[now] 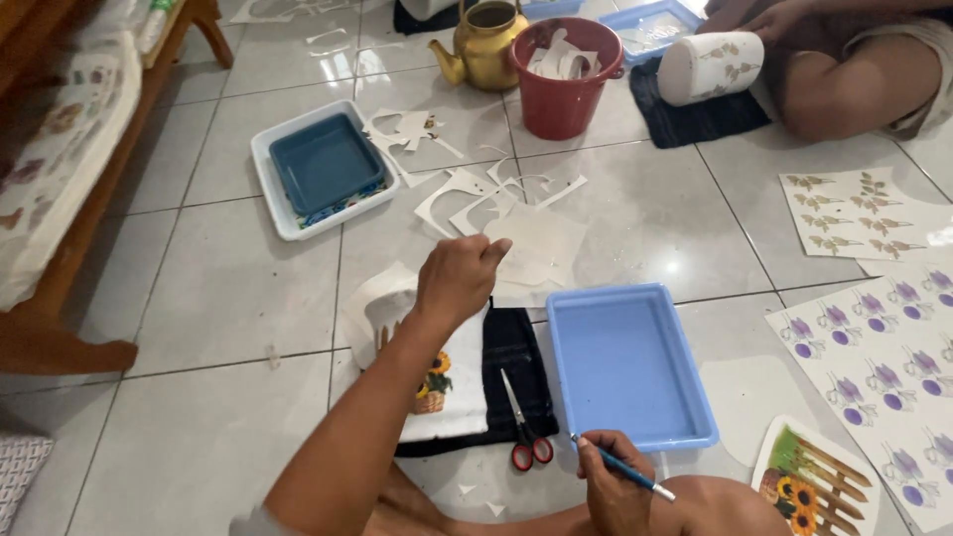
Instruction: The person applies a water-slide decal featuring a fence and sunflowers onto a white ceramic vase. They smooth the decal with a brush, then use a small tool to press the edges and remove air bubbles. The person rotates the vase to work on different sections of the design.
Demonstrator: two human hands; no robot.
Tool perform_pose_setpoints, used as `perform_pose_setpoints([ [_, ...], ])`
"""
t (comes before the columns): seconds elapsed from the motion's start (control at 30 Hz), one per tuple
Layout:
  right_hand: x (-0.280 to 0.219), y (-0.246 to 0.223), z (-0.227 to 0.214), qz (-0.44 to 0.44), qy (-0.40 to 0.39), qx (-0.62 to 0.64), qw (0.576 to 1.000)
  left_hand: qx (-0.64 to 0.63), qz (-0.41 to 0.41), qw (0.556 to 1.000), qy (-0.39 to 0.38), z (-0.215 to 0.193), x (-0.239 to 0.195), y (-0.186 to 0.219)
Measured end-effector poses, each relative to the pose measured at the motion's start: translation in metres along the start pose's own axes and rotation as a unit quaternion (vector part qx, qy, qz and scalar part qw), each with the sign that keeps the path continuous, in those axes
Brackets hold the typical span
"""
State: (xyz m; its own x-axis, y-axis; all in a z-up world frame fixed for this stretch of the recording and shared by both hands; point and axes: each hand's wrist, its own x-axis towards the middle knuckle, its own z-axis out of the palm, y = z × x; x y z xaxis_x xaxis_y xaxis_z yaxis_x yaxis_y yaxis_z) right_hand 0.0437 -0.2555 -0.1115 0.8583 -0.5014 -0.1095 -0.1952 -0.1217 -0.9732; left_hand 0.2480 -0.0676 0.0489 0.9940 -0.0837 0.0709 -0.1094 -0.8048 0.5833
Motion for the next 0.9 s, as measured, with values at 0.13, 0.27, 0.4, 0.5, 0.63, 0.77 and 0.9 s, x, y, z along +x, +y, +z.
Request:
perform_pose_setpoints([
  [0.13, 0.007, 0.001, 0.002, 0.052, 0.039, 0.021, 0.998, 0.051, -0.080, 0.992, -0.087, 0.037, 0.063, -0.012],
  [0.27, 0.011, -0.008, 0.002, 0.086, 0.035, 0.027, 0.995, -0.031, -0.060, 0.997, -0.025, 0.053, 0.077, -0.036],
  [0.4, 0.005, -0.021, 0.005, 0.041, 0.073, 0.006, 0.996, -0.055, 0.063, 0.990, 0.116, 0.047, 0.048, -0.043],
  [0.5, -0.002, -0.021, -0.010, -0.133, 0.208, 0.022, 0.969, -0.143, 0.047, 0.988, 0.043, 0.076, -0.042, 0.013],
  [0.63, -0.001, -0.052, -0.055, -0.206, 0.239, -0.165, 0.934, 0.164, 0.181, 0.952, -0.185, 0.217, -0.087, 0.015],
  [0.77, 0.017, 0.040, -0.094, -0.095, 0.141, -0.089, 0.981, 0.256, 0.115, 0.897, -0.342, 0.256, -0.091, 0.028],
  [0.9, 0.044, 0.069, -0.111, -0.139, 0.090, -0.134, 0.977, 0.260, 0.133, 0.917, -0.273, 0.263, -0.092, 0.028],
])
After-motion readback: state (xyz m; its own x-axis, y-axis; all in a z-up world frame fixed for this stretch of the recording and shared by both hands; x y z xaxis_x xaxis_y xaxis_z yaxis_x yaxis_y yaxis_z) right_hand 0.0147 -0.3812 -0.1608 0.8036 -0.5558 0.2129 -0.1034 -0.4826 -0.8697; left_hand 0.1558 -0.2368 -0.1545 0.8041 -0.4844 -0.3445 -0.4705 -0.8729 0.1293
